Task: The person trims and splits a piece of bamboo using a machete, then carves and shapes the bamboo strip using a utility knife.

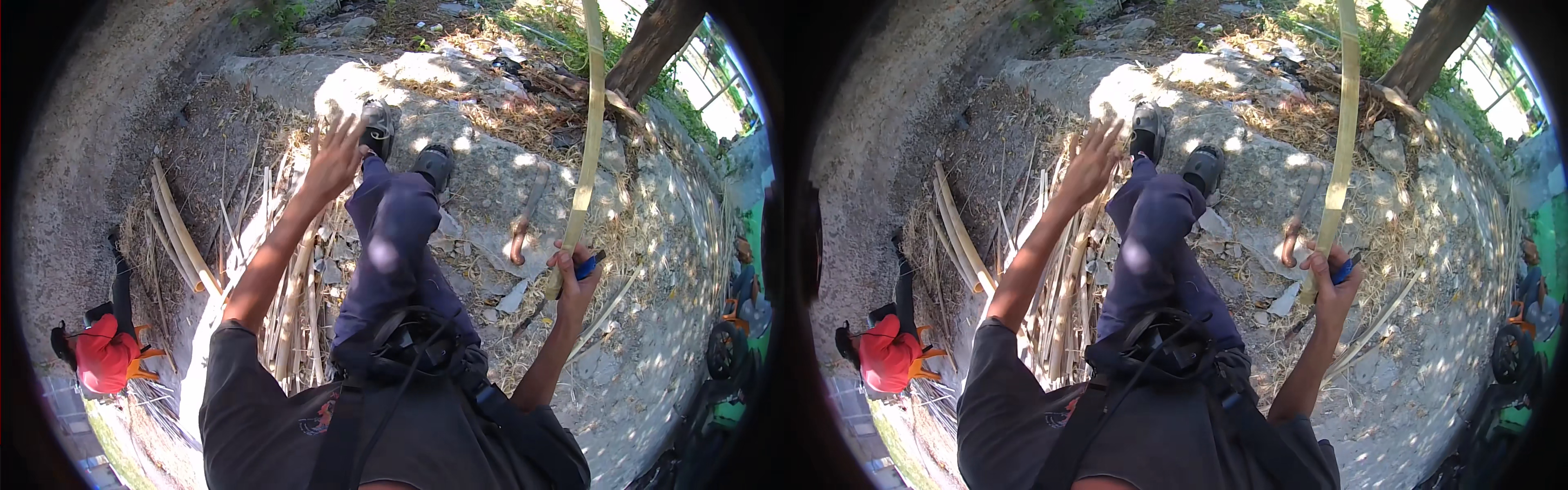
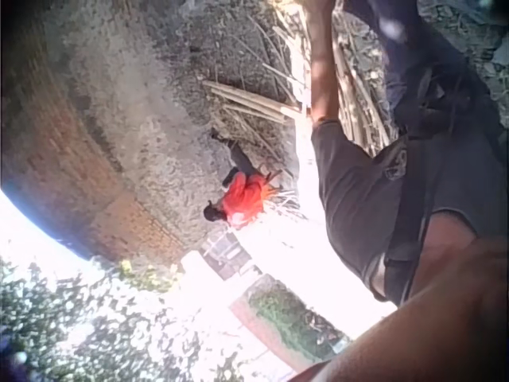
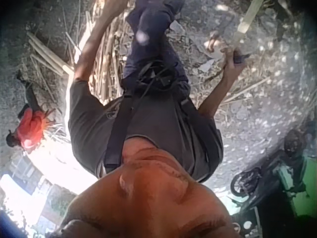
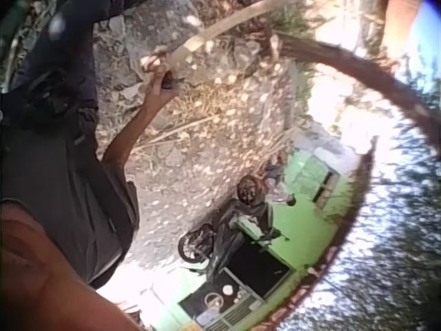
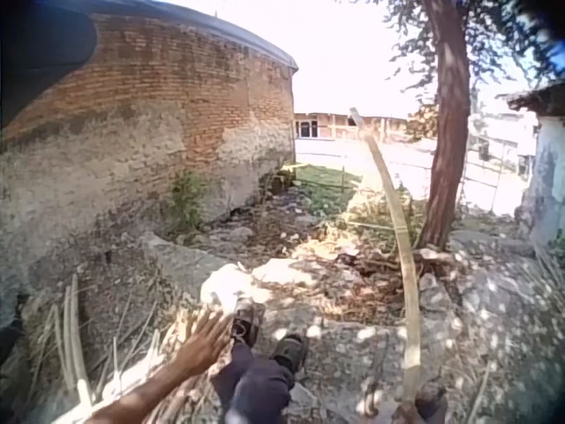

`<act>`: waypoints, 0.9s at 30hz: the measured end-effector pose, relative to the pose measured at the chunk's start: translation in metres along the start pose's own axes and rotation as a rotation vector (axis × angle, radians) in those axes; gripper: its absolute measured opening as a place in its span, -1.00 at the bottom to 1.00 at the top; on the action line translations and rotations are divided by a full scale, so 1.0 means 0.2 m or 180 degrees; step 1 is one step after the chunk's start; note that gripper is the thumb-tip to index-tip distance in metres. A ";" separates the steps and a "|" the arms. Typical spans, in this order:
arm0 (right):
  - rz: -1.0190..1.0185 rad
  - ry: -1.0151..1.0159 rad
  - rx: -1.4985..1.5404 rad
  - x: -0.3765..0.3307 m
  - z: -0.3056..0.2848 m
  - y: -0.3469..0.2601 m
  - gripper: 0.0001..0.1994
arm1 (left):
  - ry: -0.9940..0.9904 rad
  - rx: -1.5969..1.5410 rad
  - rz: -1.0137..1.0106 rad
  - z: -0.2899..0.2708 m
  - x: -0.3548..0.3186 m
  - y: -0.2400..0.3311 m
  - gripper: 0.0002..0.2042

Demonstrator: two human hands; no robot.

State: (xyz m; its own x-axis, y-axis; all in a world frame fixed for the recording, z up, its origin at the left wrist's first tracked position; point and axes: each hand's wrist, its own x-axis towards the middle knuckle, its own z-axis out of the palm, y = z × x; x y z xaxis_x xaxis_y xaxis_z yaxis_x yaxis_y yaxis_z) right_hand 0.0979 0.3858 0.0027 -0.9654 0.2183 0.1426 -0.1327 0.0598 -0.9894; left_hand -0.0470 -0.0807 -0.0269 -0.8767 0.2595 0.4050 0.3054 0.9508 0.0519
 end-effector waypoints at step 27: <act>0.0976 -0.1997 0.1295 -0.06 0.65 -0.23 -0.64 | -0.0239 -0.6150 -0.1169 -0.59 -0.11 0.76 -0.50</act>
State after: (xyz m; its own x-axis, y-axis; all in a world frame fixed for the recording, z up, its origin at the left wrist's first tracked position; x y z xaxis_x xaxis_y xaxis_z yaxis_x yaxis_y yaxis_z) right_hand 0.0856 0.2535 0.0436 -0.9022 -0.4270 -0.0601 0.2039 -0.2996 -0.9320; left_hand 0.0630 0.0387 0.0800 -0.9768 0.1811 0.1144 0.0189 -0.4593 0.8881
